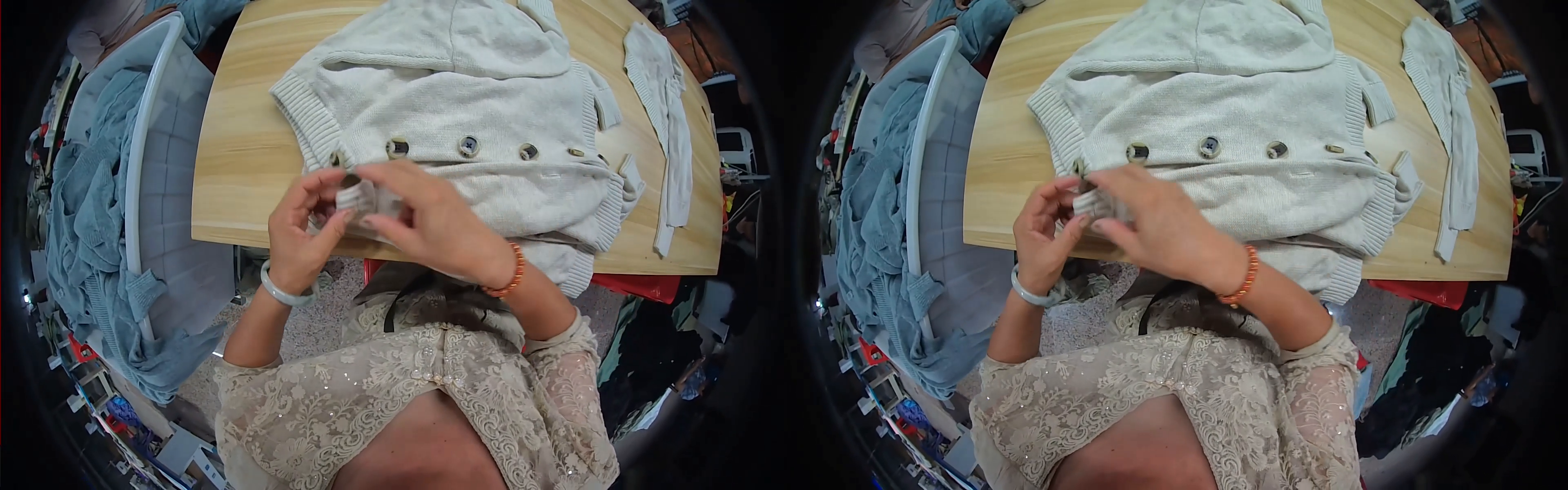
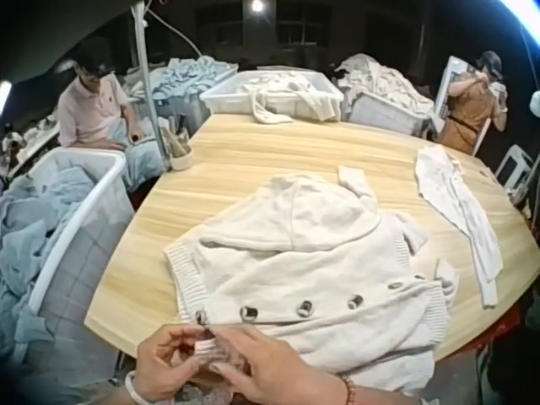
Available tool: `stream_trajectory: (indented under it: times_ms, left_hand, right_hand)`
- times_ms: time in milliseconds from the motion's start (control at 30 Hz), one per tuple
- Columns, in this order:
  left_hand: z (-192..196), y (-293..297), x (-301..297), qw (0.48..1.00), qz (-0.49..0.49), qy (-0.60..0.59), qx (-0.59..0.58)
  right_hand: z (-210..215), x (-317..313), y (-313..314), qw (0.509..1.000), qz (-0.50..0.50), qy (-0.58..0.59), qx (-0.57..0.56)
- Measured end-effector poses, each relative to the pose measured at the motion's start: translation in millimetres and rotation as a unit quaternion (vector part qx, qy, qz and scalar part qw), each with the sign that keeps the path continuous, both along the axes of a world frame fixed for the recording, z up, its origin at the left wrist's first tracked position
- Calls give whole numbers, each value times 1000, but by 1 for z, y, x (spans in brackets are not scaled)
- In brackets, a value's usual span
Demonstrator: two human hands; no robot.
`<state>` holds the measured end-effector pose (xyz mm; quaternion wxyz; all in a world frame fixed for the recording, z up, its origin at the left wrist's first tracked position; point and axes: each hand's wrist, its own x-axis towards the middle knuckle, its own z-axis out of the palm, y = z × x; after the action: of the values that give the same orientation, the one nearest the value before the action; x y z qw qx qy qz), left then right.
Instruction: Trim loose threads from white cardigans using scissors at a garment inspection table.
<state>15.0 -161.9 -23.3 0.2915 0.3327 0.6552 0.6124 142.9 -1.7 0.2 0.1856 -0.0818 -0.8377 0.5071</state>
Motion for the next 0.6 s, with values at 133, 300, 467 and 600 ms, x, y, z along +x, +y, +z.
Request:
stream_trajectory:
  times_ms: [133, 300, 467, 600]
  left_hand:
    - [0, -12, 1, 1000, -1, 22, 7]
    - [0, -17, -12, 984, -22, 169, 51]
    - [6, -11, -20, 976, -38, 215, -20]
    - [7, 6, -29, 983, -19, 182, -16]
  right_hand:
    - [-22, -14, -12, 998, 35, 4, -46]
    - [-16, -13, -11, 998, 38, -58, 9]
    - [-21, -8, -16, 992, -42, -48, 109]
    - [-36, -4, -14, 994, -31, -47, 97]
